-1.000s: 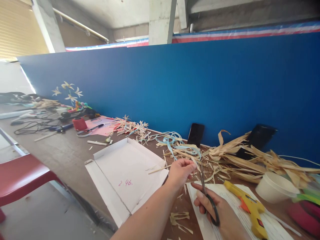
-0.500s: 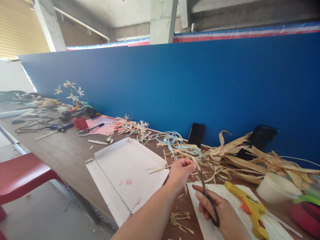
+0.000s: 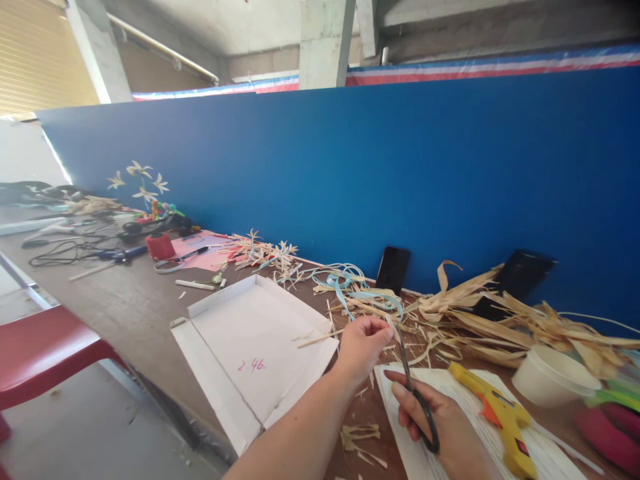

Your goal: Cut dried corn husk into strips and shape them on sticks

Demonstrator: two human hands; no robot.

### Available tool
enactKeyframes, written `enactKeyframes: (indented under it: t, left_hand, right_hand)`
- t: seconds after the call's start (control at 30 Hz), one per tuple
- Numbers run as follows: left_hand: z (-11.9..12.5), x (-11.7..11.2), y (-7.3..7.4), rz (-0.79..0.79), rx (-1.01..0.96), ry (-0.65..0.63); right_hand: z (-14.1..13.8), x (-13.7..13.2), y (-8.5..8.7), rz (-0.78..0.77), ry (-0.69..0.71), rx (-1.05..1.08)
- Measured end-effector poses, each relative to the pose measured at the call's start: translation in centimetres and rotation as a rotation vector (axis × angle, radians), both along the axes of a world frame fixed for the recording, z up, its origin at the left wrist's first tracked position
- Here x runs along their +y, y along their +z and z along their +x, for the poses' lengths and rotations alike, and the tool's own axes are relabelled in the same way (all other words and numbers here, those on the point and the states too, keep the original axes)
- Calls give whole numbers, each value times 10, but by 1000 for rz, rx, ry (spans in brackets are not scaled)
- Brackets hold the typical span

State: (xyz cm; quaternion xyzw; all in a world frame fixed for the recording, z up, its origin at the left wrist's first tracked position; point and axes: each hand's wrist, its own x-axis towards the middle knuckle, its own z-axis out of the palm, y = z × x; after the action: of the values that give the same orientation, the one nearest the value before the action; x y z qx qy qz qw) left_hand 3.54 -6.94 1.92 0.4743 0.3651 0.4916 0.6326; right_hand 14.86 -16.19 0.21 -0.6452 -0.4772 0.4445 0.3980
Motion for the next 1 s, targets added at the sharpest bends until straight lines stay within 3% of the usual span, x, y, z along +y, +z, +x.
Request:
enactKeyframes:
  t: [1.0]
  left_hand:
    - [0, 0, 0, -26, -16, 5]
  right_hand:
    - [2, 2, -1, 9, 0, -65]
